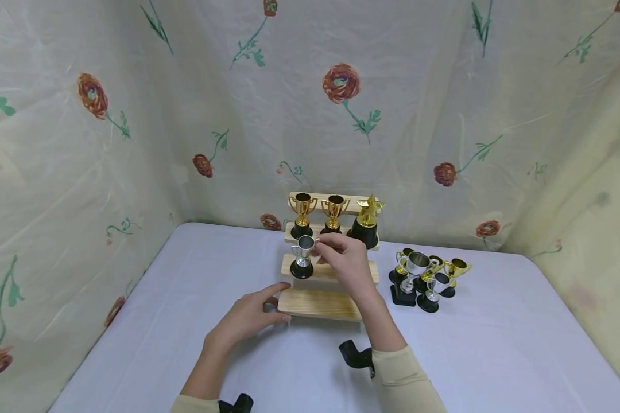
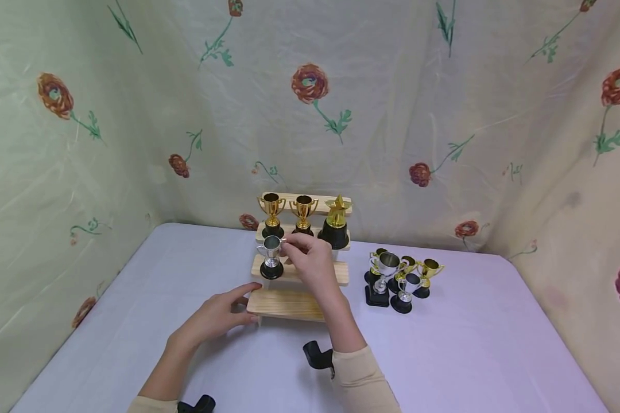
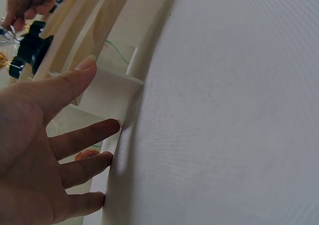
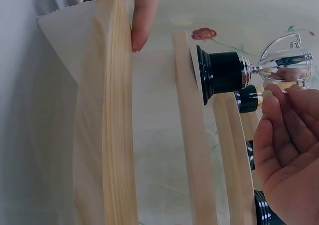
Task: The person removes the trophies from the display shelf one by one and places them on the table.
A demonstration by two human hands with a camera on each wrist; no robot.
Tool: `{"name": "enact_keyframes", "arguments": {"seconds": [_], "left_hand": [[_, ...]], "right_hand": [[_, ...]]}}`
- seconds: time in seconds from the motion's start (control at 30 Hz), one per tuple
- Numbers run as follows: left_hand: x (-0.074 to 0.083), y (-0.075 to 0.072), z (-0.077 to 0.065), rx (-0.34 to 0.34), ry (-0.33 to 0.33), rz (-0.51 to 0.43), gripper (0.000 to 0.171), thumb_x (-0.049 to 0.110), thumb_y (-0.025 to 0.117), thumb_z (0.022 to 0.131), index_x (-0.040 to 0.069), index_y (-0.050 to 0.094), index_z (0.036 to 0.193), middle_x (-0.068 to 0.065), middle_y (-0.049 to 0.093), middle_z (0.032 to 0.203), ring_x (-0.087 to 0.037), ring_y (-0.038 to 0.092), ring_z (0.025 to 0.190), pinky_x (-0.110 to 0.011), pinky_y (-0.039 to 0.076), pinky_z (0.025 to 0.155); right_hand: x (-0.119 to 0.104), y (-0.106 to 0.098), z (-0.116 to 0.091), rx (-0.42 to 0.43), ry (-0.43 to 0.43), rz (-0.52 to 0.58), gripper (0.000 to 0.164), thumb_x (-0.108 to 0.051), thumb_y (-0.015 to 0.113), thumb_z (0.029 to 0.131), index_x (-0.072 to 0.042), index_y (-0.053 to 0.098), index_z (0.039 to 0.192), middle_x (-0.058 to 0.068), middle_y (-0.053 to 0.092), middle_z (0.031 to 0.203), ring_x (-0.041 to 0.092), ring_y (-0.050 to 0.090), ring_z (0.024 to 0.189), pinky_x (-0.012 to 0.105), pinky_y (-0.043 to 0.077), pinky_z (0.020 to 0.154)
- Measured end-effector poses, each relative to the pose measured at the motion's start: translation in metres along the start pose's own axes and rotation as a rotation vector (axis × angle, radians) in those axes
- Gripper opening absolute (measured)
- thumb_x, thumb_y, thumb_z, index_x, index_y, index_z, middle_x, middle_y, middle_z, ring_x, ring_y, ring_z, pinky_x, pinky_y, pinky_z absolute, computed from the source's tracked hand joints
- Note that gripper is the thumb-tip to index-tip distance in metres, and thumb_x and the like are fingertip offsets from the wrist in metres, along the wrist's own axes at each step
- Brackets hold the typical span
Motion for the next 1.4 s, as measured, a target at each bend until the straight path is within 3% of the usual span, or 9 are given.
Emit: {"name": "enact_keyframes", "arguments": {"seconds": [0.23, 0.33, 0.53, 0.67, 0.77, 1.0, 1.4], "left_hand": [[0.000, 0.000, 0.000, -0.002, 0.003, -0.002, 0.068, 0.047, 0.076, 0.083, 0.039, 0.047, 0.145, -0.001, 0.072, 0.118, -0.027, 0.062, 0.118, -0.054, 0.046, 0.095], [0.000, 0.000, 0.000, 0.000, 0.000, -0.002, 0.068, 0.047, 0.076, 0.083, 0.040, 0.048, 0.144, -0.001, 0.072, 0.118, -0.027, 0.062, 0.118, -0.054, 0.046, 0.096], [0.000, 0.000, 0.000, 0.001, -0.006, 0.003, 0.067, 0.046, 0.077, 0.083, 0.041, 0.048, 0.144, 0.000, 0.072, 0.117, -0.028, 0.062, 0.120, -0.055, 0.045, 0.098], [0.000, 0.000, 0.000, 0.004, -0.008, 0.003, 0.068, 0.046, 0.077, 0.083, 0.042, 0.048, 0.143, -0.001, 0.072, 0.117, -0.028, 0.062, 0.119, -0.056, 0.045, 0.097], [0.000, 0.000, 0.000, 0.006, -0.004, 0.001, 0.068, 0.046, 0.077, 0.083, 0.042, 0.048, 0.143, -0.001, 0.072, 0.117, -0.029, 0.062, 0.119, -0.057, 0.045, 0.098], [0.000, 0.000, 0.000, 0.005, -0.003, -0.011, 0.067, 0.046, 0.077, 0.083, 0.042, 0.048, 0.143, -0.001, 0.072, 0.117, -0.028, 0.062, 0.118, -0.057, 0.045, 0.097], [0.000, 0.001, 0.000, 0.016, -0.017, -0.010, 0.067, 0.044, 0.078, 0.082, 0.043, 0.048, 0.143, 0.000, 0.072, 0.116, -0.027, 0.063, 0.116, -0.055, 0.046, 0.096]], "right_hand": [[-0.019, -0.005, -0.012, 0.011, -0.017, -0.005, 0.013, 0.000, 0.064, 0.093, 0.008, 0.072, 0.099, 0.029, 0.072, 0.093, 0.028, 0.071, 0.080, 0.034, 0.059, 0.073], [-0.019, -0.007, -0.014, 0.011, -0.008, 0.003, 0.013, 0.000, 0.063, 0.094, 0.008, 0.072, 0.099, 0.029, 0.072, 0.093, 0.038, 0.070, 0.086, 0.034, 0.059, 0.073], [-0.018, -0.010, -0.019, 0.004, 0.017, -0.017, 0.013, -0.001, 0.063, 0.094, 0.007, 0.072, 0.098, 0.028, 0.072, 0.092, 0.044, 0.068, 0.088, 0.032, 0.058, 0.074], [-0.017, -0.014, -0.020, 0.003, 0.023, -0.035, 0.012, -0.001, 0.063, 0.094, 0.006, 0.072, 0.097, 0.026, 0.072, 0.091, 0.030, 0.070, 0.082, 0.030, 0.058, 0.074], [-0.012, -0.016, -0.019, 0.006, 0.020, -0.035, 0.013, -0.002, 0.064, 0.094, 0.006, 0.073, 0.098, 0.027, 0.072, 0.091, 0.022, 0.070, 0.078, 0.029, 0.058, 0.074], [0.018, -0.023, -0.011, 0.029, -0.004, -0.034, 0.012, -0.007, 0.068, 0.093, -0.001, 0.075, 0.099, 0.020, 0.074, 0.092, 0.027, 0.070, 0.078, 0.027, 0.058, 0.071], [0.021, -0.036, -0.018, 0.043, -0.017, -0.040, 0.012, -0.010, 0.067, 0.094, -0.006, 0.076, 0.100, 0.015, 0.075, 0.091, 0.018, 0.069, 0.075, 0.029, 0.058, 0.072]]}}
Point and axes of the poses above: each hand's wrist, its own z-axis towards the middle knuckle, its own y-axis out of the palm, x = y × z, the point moved 6 cm from there along z, towards the middle knuckle
